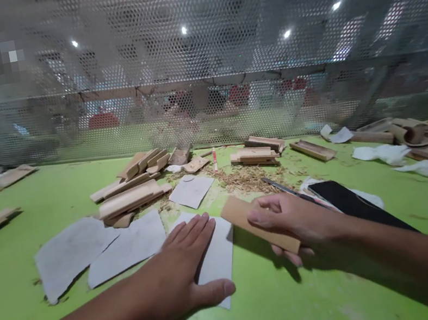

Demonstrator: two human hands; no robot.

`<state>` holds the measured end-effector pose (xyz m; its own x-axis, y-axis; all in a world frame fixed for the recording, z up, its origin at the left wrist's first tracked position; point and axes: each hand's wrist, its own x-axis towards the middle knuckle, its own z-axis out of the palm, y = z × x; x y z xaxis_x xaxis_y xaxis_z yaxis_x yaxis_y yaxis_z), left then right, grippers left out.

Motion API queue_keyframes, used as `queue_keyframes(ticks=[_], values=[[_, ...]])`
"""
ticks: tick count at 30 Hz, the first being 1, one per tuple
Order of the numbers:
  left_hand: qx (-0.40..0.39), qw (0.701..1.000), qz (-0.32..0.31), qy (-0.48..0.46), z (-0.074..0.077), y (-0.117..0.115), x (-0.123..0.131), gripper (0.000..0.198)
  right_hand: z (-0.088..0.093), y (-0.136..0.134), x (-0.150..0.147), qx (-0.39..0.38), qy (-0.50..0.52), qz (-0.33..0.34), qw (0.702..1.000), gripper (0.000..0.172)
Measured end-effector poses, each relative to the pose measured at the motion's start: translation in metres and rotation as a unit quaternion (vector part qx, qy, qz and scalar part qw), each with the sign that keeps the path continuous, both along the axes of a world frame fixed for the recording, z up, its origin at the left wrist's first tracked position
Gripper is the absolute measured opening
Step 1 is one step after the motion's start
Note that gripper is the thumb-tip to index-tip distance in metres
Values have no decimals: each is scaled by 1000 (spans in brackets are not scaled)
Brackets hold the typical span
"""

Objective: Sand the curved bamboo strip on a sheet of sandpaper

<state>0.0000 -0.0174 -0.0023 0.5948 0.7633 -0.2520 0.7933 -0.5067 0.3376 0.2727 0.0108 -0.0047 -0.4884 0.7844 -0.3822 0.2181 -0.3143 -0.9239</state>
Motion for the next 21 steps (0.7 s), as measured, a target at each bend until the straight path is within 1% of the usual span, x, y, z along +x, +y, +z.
queue_keyframes(ticks=[2, 4, 6, 8, 11, 14, 16, 19, 21], values=[[-4, 1000, -1, 6, -1, 1, 0, 105, 5, 2, -2, 54, -103, 4, 993, 43], [-10, 1000, 0, 12, -2, 1, 0, 106, 7, 3, -6, 99, -199, 25, 975, 37], [-9, 1000, 0, 14, -2, 1, 0, 105, 10, 1, -10, 138, -272, 44, 951, 31], [-7, 1000, -5, 15, -2, 1, 1, 106, 13, -3, -14, 169, -315, 64, 932, 29], [-6, 1000, -11, 14, -2, 1, 0, 106, 17, -8, -18, 219, -347, 95, 907, 33], [-4, 1000, -9, 10, -2, 1, -1, 106, 21, -8, -20, 252, -378, 93, 886, 33], [-3, 1000, -7, 5, -2, 1, -1, 106, 23, -8, -21, 245, -385, 90, 885, 32], [-5, 1000, -8, 4, -2, 1, 0, 107, 26, -8, -22, 207, -365, 117, 900, 32], [-6, 1000, -7, 8, -2, 0, 0, 106, 27, -9, -22, 218, -372, 107, 896, 32]])
